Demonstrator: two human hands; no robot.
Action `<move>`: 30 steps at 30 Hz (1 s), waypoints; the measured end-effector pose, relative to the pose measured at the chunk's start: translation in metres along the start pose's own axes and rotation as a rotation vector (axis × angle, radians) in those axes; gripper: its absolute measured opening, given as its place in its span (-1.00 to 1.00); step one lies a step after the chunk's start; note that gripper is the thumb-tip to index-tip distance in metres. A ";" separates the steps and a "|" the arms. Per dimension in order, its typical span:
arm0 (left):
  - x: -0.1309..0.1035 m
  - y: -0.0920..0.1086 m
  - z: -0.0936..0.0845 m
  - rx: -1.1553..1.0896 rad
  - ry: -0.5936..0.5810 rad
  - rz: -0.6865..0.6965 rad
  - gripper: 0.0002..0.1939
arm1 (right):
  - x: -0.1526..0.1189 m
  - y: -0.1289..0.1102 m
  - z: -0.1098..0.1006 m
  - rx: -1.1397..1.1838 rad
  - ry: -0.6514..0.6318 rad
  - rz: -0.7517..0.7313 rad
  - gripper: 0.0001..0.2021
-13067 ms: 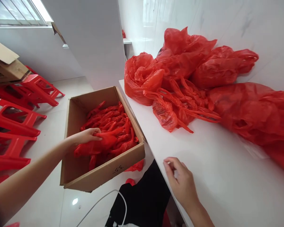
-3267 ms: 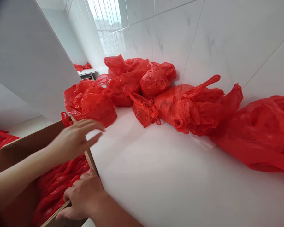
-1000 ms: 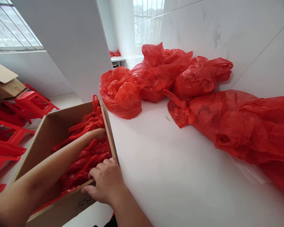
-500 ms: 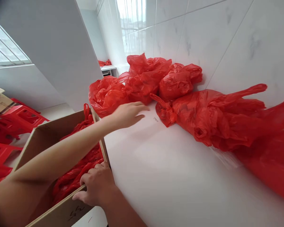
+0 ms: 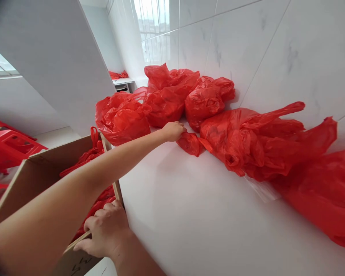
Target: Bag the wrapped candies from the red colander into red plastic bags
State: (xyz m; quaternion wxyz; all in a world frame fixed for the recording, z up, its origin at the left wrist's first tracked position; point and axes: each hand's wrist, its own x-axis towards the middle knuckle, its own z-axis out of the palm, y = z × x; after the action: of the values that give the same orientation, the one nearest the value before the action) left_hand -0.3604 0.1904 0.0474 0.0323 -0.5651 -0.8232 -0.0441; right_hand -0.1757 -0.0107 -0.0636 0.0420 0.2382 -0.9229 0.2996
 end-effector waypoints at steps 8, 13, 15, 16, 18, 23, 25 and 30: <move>-0.142 -0.011 -0.059 -0.309 0.073 -0.132 -0.68 | -0.003 -0.003 -0.006 0.053 -0.040 0.053 -0.57; -0.269 -0.040 -0.087 -1.131 0.205 -0.536 -0.64 | -0.005 -0.002 -0.002 0.095 0.000 0.057 -0.58; -0.312 -0.063 -0.090 -1.206 0.184 -0.750 -0.58 | -0.006 -0.001 -0.001 0.121 0.025 0.060 -0.60; -0.330 -0.075 -0.088 -1.211 0.163 -0.809 -0.55 | -0.006 -0.001 0.000 0.133 0.035 0.061 -0.62; -0.358 -0.101 -0.075 -1.200 0.125 -0.901 -0.50 | -0.006 -0.001 0.000 0.148 0.047 0.064 -0.65; -0.377 -0.145 -0.003 -1.061 0.077 -1.019 -0.37 | -0.006 0.000 0.001 0.156 0.049 0.061 -0.69; -0.370 -0.154 0.028 -0.960 0.093 -1.059 -0.45 | -0.006 0.000 0.001 0.152 0.050 0.059 -0.69; -0.352 -0.171 0.075 -0.602 0.102 -1.173 -0.69 | -0.007 -0.001 0.000 0.142 0.054 0.061 -0.64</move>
State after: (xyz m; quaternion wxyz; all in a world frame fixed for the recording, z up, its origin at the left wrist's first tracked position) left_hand -0.3936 -0.1893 -0.0697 -0.1174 -0.0045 -0.9436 -0.3095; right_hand -0.1694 -0.0087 -0.0645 0.0407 0.2041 -0.9046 0.3720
